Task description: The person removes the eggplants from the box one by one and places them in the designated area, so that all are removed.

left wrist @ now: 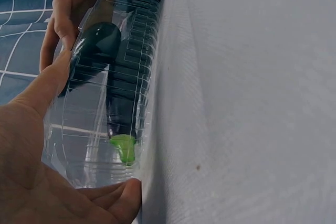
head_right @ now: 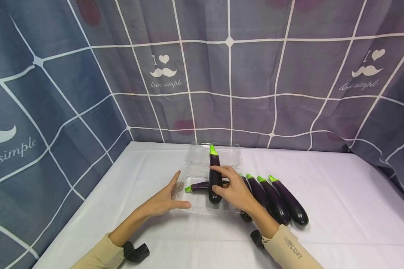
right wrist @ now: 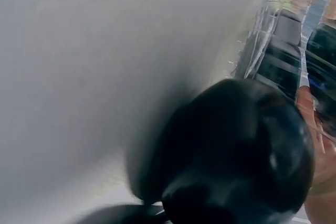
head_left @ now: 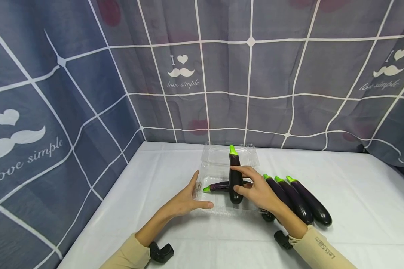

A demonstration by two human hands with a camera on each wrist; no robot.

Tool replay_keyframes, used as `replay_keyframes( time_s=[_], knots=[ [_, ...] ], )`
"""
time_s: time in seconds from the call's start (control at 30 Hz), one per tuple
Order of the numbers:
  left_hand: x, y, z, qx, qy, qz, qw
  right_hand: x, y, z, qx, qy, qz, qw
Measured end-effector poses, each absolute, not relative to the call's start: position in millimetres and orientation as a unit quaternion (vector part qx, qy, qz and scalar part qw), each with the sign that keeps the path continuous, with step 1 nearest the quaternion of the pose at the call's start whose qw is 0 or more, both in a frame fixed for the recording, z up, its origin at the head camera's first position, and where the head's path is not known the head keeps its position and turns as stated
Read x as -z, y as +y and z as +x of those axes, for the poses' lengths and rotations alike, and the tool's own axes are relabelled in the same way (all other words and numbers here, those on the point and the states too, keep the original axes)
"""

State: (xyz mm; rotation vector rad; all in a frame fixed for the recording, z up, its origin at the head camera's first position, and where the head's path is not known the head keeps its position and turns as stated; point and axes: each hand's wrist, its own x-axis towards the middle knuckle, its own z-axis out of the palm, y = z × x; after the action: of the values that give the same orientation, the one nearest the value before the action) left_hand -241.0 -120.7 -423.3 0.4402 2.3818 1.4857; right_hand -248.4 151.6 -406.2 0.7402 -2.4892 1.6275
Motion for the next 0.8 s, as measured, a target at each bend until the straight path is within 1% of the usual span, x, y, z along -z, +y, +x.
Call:
replay_keyframes(
  time_s=[0.3, 0.5, 0.63, 0.8],
  knots=[
    [423.4, -121.6, -242.0, -0.508, 0.833, 0.161, 0.145, 397.5, 151.6, -244.6, -0.534, -0.812, 0.233, 0.039],
    [422.9, -122.4, -243.3, -0.505, 0.835, 0.161, 0.145, 388.0, 155.0, -241.8, -0.53, -0.811, 0.244, 0.044],
    [421.9, -121.9, -243.6, -0.503, 0.838, 0.159, 0.142, 382.0, 161.6, -237.9, -0.53, -0.808, 0.253, 0.051],
    [421.1, -122.0, -242.0, -0.507, 0.834, 0.16, 0.147, 377.8, 176.3, -232.3, -0.526, -0.815, 0.239, 0.044]
  ],
)
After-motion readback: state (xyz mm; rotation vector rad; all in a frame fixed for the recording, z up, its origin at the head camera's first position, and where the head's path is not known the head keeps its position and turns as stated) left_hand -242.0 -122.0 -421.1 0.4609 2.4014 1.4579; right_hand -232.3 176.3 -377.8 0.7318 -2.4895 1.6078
